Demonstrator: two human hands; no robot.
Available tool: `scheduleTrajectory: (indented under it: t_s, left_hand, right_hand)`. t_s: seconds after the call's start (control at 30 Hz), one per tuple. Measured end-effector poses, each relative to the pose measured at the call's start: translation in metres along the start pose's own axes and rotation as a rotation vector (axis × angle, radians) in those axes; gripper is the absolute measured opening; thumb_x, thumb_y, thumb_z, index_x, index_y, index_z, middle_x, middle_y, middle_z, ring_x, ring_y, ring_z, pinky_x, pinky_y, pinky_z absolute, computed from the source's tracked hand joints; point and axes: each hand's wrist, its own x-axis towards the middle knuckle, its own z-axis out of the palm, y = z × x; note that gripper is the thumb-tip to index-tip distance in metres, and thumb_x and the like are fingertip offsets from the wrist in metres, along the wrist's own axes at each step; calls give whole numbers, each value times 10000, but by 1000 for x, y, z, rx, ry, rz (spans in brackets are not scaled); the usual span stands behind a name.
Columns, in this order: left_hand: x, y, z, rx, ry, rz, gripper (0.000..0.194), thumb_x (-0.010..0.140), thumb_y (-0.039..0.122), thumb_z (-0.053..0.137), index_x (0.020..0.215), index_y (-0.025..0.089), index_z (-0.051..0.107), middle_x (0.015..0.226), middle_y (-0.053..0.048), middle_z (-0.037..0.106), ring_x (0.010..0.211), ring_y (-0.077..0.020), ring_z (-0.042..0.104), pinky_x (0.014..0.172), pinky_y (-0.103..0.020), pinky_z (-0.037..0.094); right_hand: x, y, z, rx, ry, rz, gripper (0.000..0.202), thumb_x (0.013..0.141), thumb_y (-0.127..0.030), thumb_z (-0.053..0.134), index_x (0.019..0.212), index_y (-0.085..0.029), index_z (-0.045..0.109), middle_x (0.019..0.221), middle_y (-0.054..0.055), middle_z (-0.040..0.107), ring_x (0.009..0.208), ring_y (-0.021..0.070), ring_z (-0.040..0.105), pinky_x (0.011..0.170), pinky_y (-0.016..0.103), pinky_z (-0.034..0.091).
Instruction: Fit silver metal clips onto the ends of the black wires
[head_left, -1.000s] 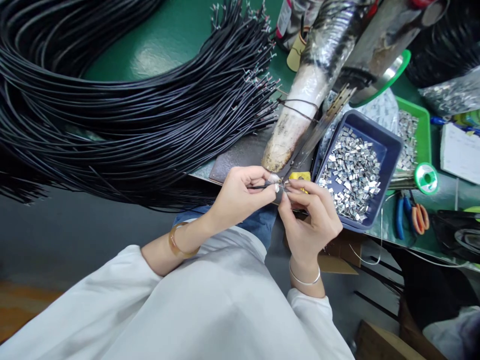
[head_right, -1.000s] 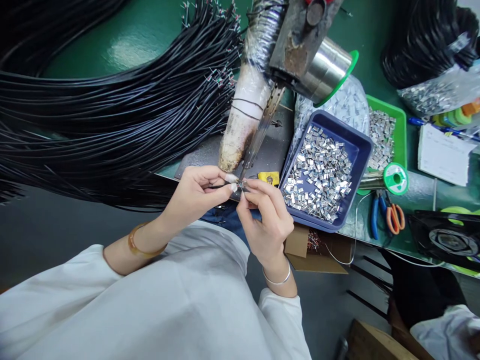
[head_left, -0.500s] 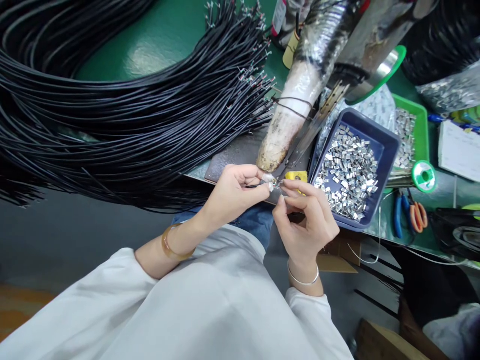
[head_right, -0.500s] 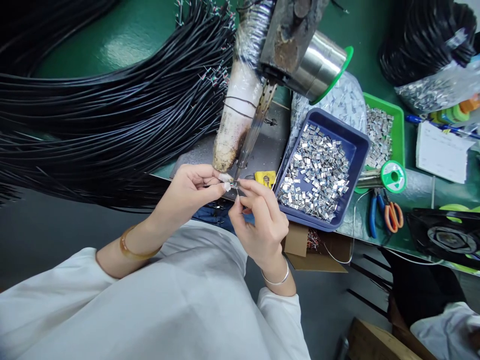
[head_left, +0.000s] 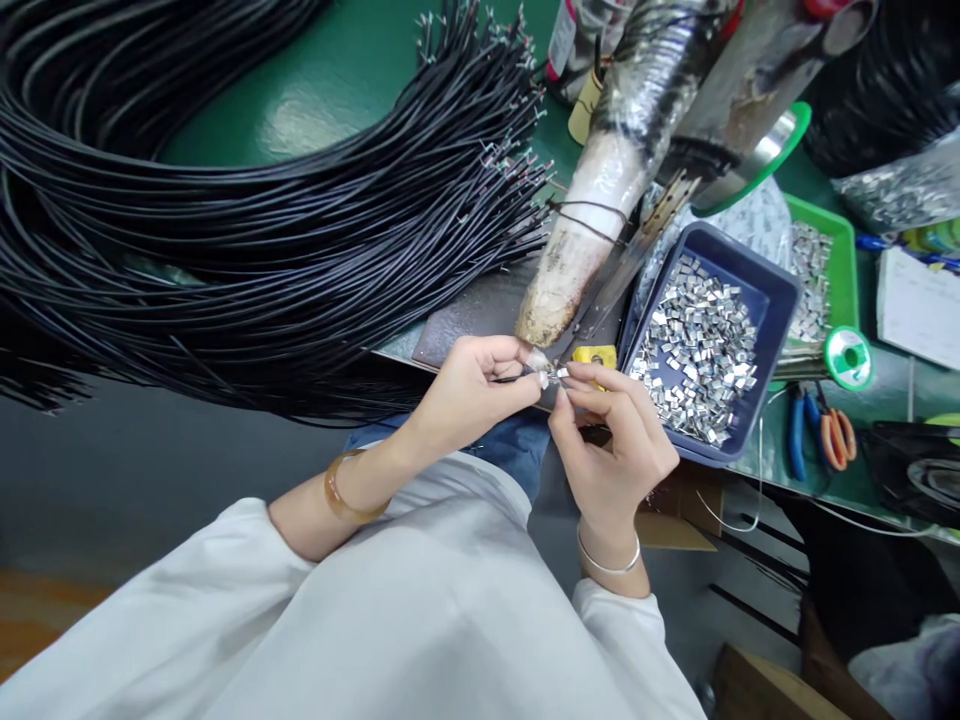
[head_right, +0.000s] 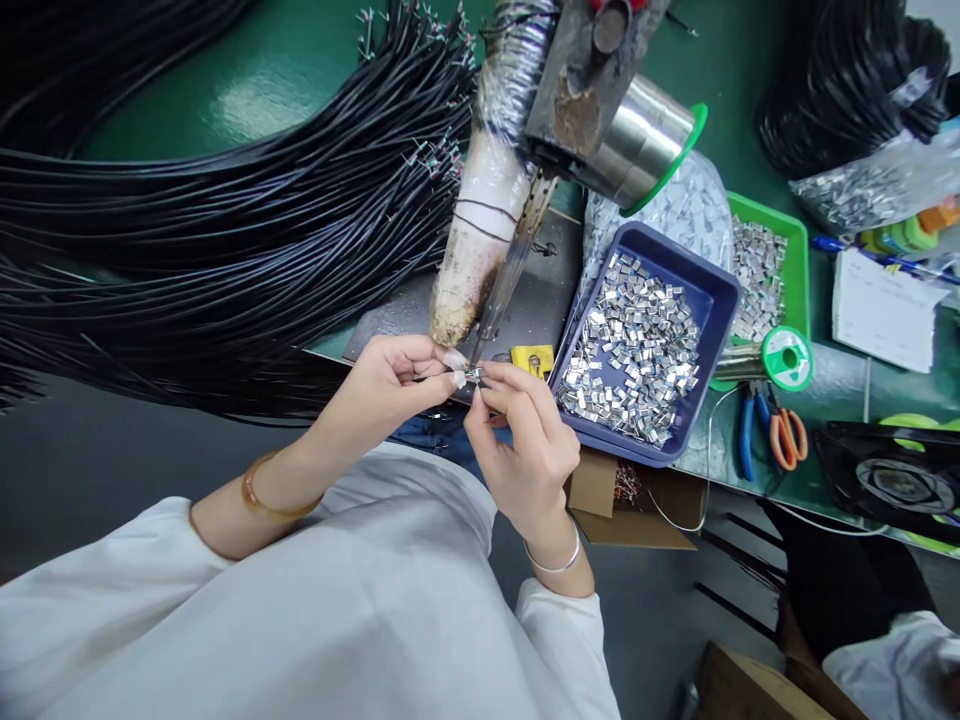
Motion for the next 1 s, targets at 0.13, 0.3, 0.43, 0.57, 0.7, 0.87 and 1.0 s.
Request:
scheduleTrajectory:
  t_s: [0.13,0.3,0.43,0.57,0.7,0.87,1.0]
  left_hand:
    - [-1,-1,0,-11,-18,-2,102,720,173,670,668,142,588,518,86,316,504,-48,232,479,-198,187]
    - [-2,4,2,-28,1,1,218,702,169,688,594,162,499,513,87,296,509,-46,225,474,-194,182]
    - [-1,7,2,-40,12,-6,204,685,153,693,599,161,508,508,92,285,509,-46,222,473,-195,180]
    - [-2,8,2,-50,-4,-18,126,686,160,686,645,149,568,501,94,291,503,-50,233,474,-198,186]
    - [-2,7,0,-21,-4,-19,178,697,154,674,603,159,522,509,90,277,507,-51,227,475,-202,180]
    - [0,3,-2,-18,-30,3,178,712,142,665,601,158,527,511,91,263,501,-47,197,464,-202,154]
    - [-1,3,0,-37,-3,-27,111,692,162,705,663,139,600,507,89,324,495,-44,241,468,-190,194]
  right_hand:
    - [1,0,-1,19,-31,18,169,826,-52,691,881,-202,635,1030,23,753,882,107,719,646,176,596]
    - [4,-1,-3,17,-41,36,174,824,-61,695,884,-214,638,1038,16,750,866,115,725,606,180,593]
    - [6,-3,-4,-2,-35,31,178,820,-61,694,878,-221,643,1038,13,753,864,126,736,580,190,592]
    - [7,-6,-6,1,-37,27,178,820,-55,683,867,-220,635,1039,14,750,867,129,736,583,199,599]
    - [6,-5,-6,7,-55,22,177,817,-54,687,850,-211,613,1057,22,746,870,120,735,623,197,610]
    - [5,-4,-4,4,-66,4,172,827,-58,681,852,-208,601,1039,29,749,876,112,731,608,176,587]
    - [2,-3,-3,-17,-25,-1,168,839,-76,679,879,-224,609,1023,20,759,870,125,737,611,198,586]
